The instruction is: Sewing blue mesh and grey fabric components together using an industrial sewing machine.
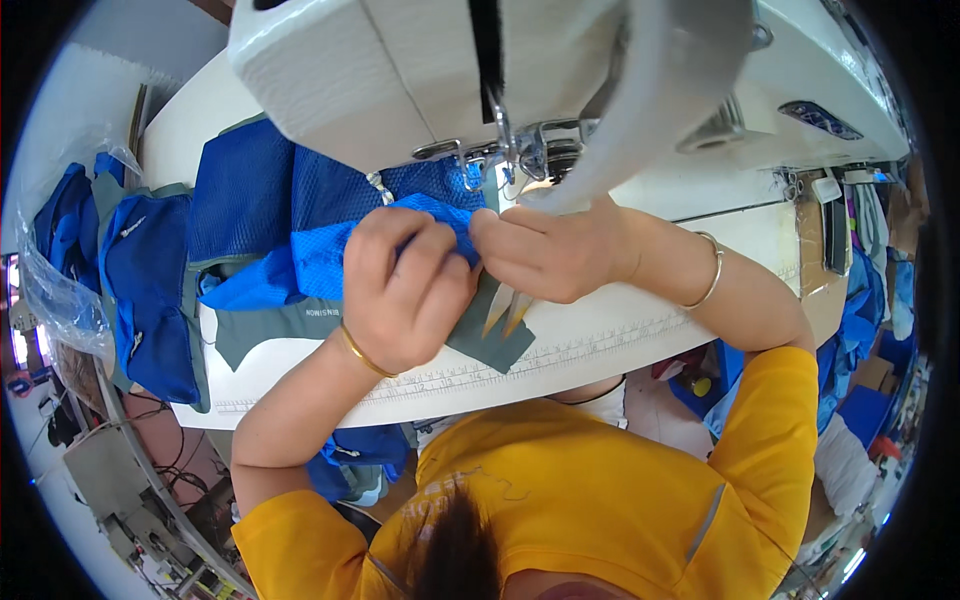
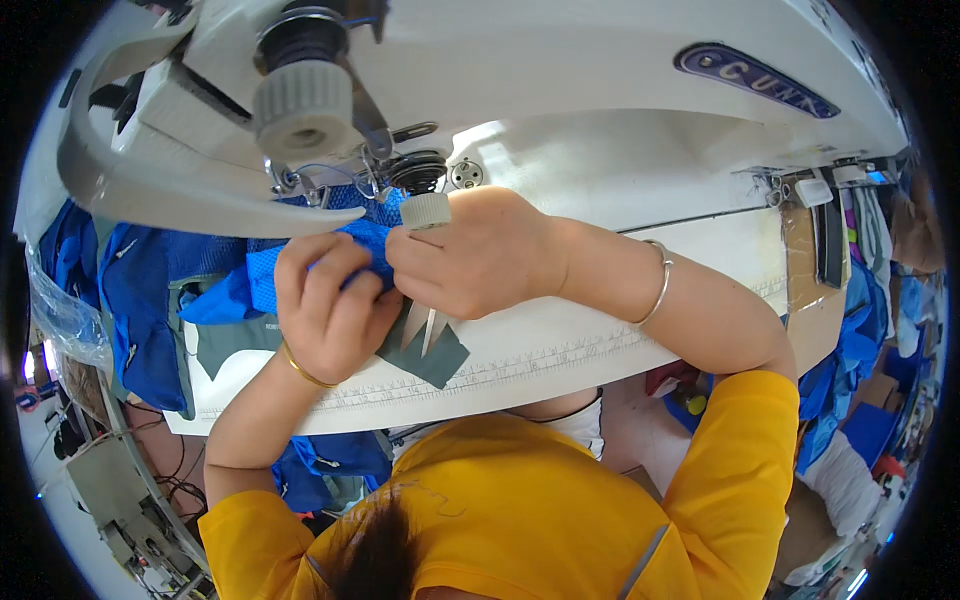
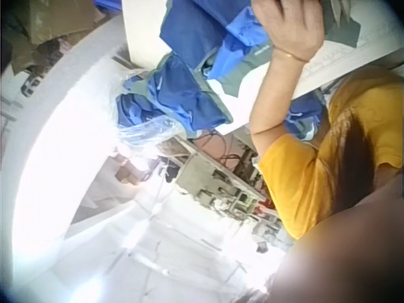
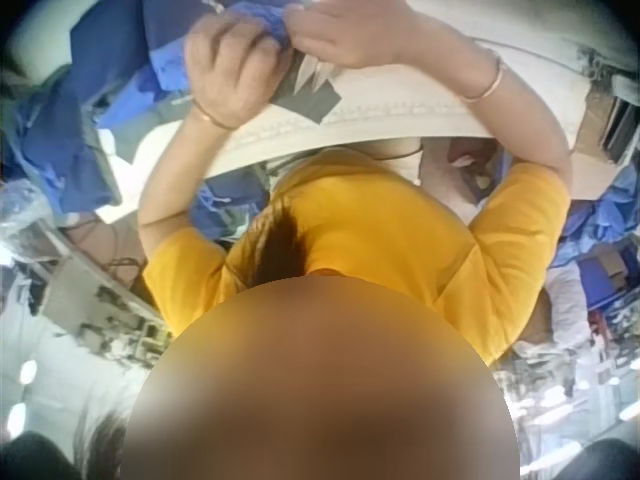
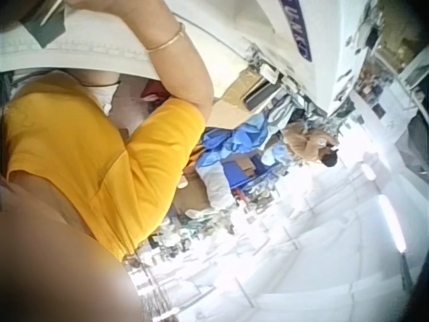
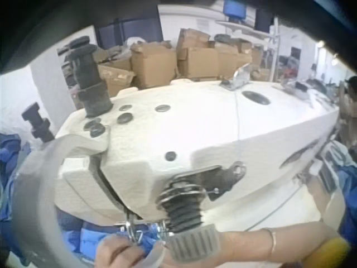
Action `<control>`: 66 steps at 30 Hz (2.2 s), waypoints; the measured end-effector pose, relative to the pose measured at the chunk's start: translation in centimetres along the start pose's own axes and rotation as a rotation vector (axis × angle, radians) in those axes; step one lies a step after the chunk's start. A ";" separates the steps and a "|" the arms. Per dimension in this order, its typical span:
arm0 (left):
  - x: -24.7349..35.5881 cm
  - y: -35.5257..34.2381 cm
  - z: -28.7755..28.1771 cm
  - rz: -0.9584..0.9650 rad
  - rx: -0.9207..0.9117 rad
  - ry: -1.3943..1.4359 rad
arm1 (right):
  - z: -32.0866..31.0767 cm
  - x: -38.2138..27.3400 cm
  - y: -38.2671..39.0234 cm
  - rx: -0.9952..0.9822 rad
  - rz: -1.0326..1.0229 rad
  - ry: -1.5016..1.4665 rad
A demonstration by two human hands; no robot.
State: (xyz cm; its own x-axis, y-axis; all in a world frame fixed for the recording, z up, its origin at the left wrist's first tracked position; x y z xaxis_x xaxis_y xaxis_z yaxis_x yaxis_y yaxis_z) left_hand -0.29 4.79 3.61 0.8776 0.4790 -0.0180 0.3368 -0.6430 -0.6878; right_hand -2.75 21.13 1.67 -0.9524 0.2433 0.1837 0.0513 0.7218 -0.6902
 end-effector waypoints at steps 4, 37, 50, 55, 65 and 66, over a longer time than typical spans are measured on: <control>-0.4 -0.2 0.3 -0.056 -0.039 -0.038 | -0.9 0.0 0.4 -0.025 0.072 0.091; -1.4 0.8 1.2 -0.367 -0.287 0.290 | -2.5 -1.5 2.2 -0.257 0.701 0.026; -1.6 0.7 1.1 -0.310 -0.312 0.263 | -2.0 -1.7 1.9 -0.246 0.662 0.024; -1.5 0.8 1.2 -0.285 -0.343 0.246 | -1.8 -1.9 1.7 -0.225 0.607 0.046; -1.3 0.9 1.1 -0.297 -0.307 0.182 | -2.4 -1.1 3.0 -0.288 0.726 0.030; -1.2 0.8 1.1 -0.297 -0.310 0.186 | -2.3 -1.0 2.9 -0.290 0.725 0.030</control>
State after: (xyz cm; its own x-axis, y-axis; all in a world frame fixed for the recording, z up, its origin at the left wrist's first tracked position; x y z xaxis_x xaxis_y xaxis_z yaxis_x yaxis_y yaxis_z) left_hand -1.49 4.34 2.29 0.7643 0.5725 0.2968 0.6442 -0.6557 -0.3938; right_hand -0.93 24.53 1.09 -0.6426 0.7336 -0.2212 0.7382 0.5154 -0.4352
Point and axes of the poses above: each hand's wrist, its own y-axis away from the middle knuckle, its own z-axis out of the palm, x = y × z, the point moved 4 cm from there along -y, towards the middle knuckle, and after that the axes turned 2 degrees about -z, right-handed, at the moved point
